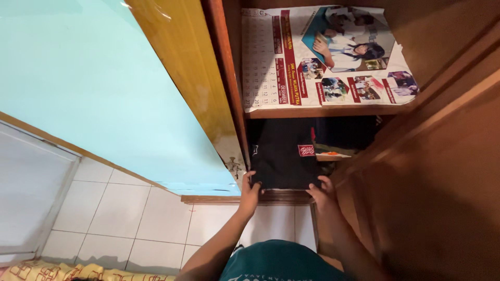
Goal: The person picks up shirts from a wardrobe shelf and folds them one at a time on the bed.
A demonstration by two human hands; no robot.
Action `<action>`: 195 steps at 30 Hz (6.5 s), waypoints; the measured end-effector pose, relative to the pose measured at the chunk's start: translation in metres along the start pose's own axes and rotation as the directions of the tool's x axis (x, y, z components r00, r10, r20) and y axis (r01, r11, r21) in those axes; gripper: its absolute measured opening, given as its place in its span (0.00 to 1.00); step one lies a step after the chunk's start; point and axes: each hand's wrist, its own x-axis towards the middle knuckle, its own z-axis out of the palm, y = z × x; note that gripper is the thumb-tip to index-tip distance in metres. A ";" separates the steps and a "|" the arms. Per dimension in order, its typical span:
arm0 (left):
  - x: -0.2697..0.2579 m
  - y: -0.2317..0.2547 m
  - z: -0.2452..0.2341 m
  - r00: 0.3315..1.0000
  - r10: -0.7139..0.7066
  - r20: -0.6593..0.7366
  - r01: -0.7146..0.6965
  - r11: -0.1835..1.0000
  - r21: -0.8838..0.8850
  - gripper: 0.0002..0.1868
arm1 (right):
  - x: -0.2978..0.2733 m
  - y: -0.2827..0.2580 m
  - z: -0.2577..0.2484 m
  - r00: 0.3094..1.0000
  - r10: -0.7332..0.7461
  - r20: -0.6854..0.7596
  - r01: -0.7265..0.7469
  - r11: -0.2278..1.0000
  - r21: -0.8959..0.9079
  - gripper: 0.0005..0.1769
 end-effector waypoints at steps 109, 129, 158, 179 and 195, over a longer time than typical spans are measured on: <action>0.033 0.080 -0.002 0.899 -0.127 0.419 0.269 0.915 -0.300 0.25 | -0.035 -0.115 0.044 0.279 -0.643 0.713 0.818 0.548 0.173 0.40; -0.061 0.139 -0.054 0.891 0.083 0.447 -0.002 0.984 -0.179 0.30 | -0.109 -0.095 0.039 0.825 -0.162 0.541 0.127 0.987 0.102 0.43; -0.166 0.173 -0.153 0.967 0.218 -0.134 -0.218 0.976 0.019 0.24 | -0.120 -0.087 0.188 0.569 -0.002 0.822 0.064 0.997 -0.042 0.39; -0.279 0.145 -0.106 0.709 0.349 -0.613 -0.321 0.933 0.161 0.27 | -0.093 -0.041 0.225 0.109 0.104 0.989 -0.016 0.995 -0.103 0.38; -0.419 0.140 -0.148 0.350 0.357 -0.866 -0.139 0.934 0.329 0.29 | -0.248 0.007 0.306 0.070 0.168 0.983 0.279 0.943 -0.181 0.27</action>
